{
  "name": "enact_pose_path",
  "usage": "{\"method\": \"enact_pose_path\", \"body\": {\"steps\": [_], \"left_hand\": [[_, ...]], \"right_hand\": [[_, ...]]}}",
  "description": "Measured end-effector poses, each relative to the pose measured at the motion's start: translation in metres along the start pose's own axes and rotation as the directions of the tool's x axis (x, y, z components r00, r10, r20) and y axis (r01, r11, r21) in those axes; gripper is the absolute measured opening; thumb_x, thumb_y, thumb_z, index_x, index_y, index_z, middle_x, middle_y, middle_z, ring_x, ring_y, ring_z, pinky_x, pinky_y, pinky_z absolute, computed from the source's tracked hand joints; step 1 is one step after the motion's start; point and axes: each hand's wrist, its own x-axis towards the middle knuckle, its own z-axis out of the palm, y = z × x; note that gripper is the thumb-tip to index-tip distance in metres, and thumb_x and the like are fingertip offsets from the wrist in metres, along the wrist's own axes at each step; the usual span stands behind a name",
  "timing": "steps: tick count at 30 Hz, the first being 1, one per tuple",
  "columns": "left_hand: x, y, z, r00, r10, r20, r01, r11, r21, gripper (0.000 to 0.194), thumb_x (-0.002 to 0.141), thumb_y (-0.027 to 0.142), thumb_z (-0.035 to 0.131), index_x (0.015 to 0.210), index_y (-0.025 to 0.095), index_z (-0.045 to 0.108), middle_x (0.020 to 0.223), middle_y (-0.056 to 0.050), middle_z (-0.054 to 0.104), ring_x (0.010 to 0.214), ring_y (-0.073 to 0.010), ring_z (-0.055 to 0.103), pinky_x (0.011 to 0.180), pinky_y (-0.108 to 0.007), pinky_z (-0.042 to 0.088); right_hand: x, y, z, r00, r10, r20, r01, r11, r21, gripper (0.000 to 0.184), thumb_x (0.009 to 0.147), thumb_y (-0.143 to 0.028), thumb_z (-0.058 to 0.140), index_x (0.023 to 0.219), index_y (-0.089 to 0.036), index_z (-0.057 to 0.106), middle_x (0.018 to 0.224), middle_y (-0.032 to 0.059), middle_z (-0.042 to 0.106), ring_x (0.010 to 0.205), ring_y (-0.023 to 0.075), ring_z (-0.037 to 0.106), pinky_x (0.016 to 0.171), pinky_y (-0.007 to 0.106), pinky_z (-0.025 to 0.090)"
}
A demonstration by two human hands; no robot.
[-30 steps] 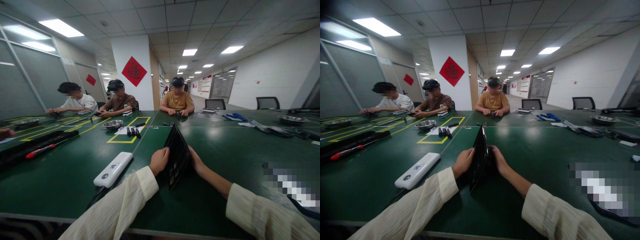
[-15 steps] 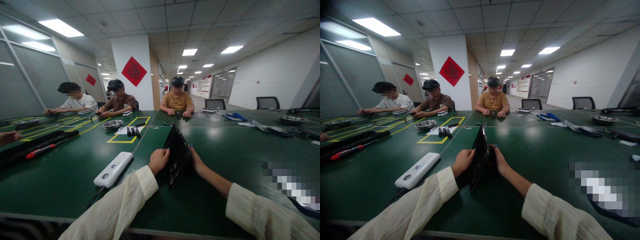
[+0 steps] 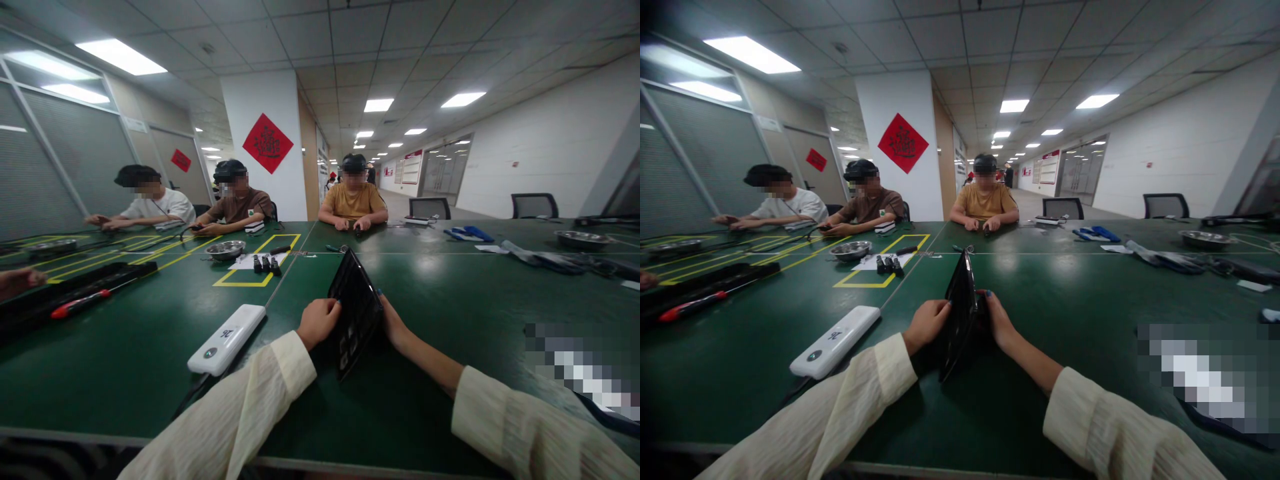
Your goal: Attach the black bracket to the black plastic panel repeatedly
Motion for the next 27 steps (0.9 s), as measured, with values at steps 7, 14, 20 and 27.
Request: {"method": "enact_pose_path", "body": {"steps": [7,14,20,27], "left_hand": [[0.0004,0.0,0.001,0.999,-0.047,-0.01,0.047,0.999,-0.022,0.051,0.091,0.034,0.021,0.074,0.013,0.064,0.076,-0.009,0.064,0.072,-0.018,0.059,0.062,-0.024,0.035],[0.0008,-0.0029,0.0019,1.0,-0.002,0.005,0.002,1.0,-0.026,0.043,0.088,0.033,0.028,0.075,0.015,0.065,0.076,-0.006,0.065,0.073,-0.0169,0.059,0.062,-0.023,0.035],[0.0013,-0.0043,0.0031,1.0,-0.03,0.007,0.03,1.0,-0.009,0.048,0.09,0.033,0.023,0.076,0.015,0.065,0.077,-0.008,0.065,0.075,-0.0177,0.059,0.064,-0.024,0.037],[0.0009,-0.0029,0.0028,0.999,-0.033,0.014,0.033,0.999,-0.023,0.051,0.091,0.035,0.021,0.073,0.014,0.064,0.074,-0.008,0.063,0.071,-0.0164,0.058,0.062,-0.022,0.035]], "right_hand": [[-0.0006,-0.0034,0.0,1.0,-0.018,-0.023,0.018,1.0,-0.018,0.046,0.075,-0.057,0.049,0.1,-0.02,0.061,0.089,0.003,0.067,0.089,0.0232,0.06,0.072,0.033,0.05],[-0.0021,-0.0042,0.0007,0.998,-0.016,-0.058,0.012,0.997,-0.074,0.044,0.074,-0.054,0.051,0.101,-0.02,0.062,0.092,0.0036,0.068,0.088,0.0228,0.06,0.068,0.031,0.049],[-0.0043,-0.0076,0.0039,0.996,-0.045,-0.075,0.041,0.997,-0.063,0.04,0.073,-0.05,0.054,0.099,-0.021,0.064,0.095,0.0032,0.068,0.093,0.0224,0.058,0.069,0.029,0.048],[-0.0013,-0.0069,0.0029,0.997,-0.039,-0.063,0.033,0.995,-0.098,0.042,0.073,-0.049,0.054,0.102,-0.02,0.063,0.092,0.0041,0.068,0.091,0.0232,0.059,0.069,0.031,0.048]]}}
